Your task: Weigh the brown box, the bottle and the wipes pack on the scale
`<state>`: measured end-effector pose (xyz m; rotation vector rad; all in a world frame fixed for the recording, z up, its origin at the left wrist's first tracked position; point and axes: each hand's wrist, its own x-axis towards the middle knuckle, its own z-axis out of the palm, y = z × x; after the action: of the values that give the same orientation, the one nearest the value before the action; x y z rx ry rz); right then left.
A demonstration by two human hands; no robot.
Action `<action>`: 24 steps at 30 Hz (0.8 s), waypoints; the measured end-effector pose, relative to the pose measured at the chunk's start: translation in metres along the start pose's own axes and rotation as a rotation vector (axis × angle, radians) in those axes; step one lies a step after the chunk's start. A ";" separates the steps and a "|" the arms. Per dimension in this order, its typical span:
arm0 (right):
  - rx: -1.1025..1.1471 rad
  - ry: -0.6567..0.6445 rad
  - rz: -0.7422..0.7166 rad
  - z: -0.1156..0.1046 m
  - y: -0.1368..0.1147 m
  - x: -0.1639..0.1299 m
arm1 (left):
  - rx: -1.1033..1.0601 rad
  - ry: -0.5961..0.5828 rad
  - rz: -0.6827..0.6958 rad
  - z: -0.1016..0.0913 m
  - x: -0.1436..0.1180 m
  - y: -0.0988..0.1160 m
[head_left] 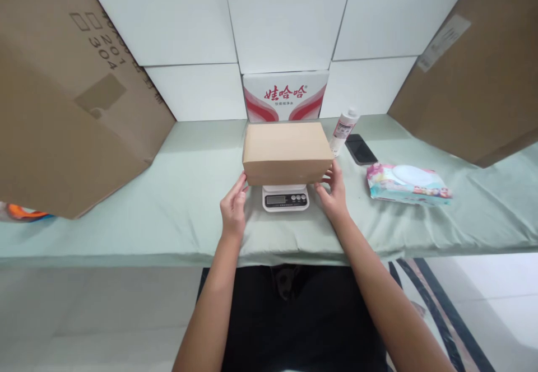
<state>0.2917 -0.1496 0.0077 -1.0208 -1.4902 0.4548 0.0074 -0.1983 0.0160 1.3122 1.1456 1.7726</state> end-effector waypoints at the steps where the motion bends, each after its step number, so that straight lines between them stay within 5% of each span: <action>1: 0.001 -0.002 -0.007 0.000 -0.001 0.000 | 0.007 -0.008 0.012 0.000 0.000 0.000; 8: -0.040 -0.003 -0.056 0.001 -0.007 0.000 | 0.041 -0.067 0.034 0.002 0.001 0.006; 17: 0.075 -0.115 0.120 -0.032 -0.040 -0.001 | 0.029 -0.147 -0.102 -0.005 -0.005 0.036; 20: 0.121 -0.140 0.132 -0.029 -0.045 0.024 | 0.025 -0.150 -0.079 -0.002 0.022 0.047; 24: 0.184 -0.091 0.073 0.006 -0.028 0.088 | 0.021 -0.109 -0.011 0.017 0.097 0.039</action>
<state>0.2858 -0.0926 0.0802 -0.9206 -1.4647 0.6852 -0.0050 -0.1253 0.0914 1.3946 1.1120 1.6638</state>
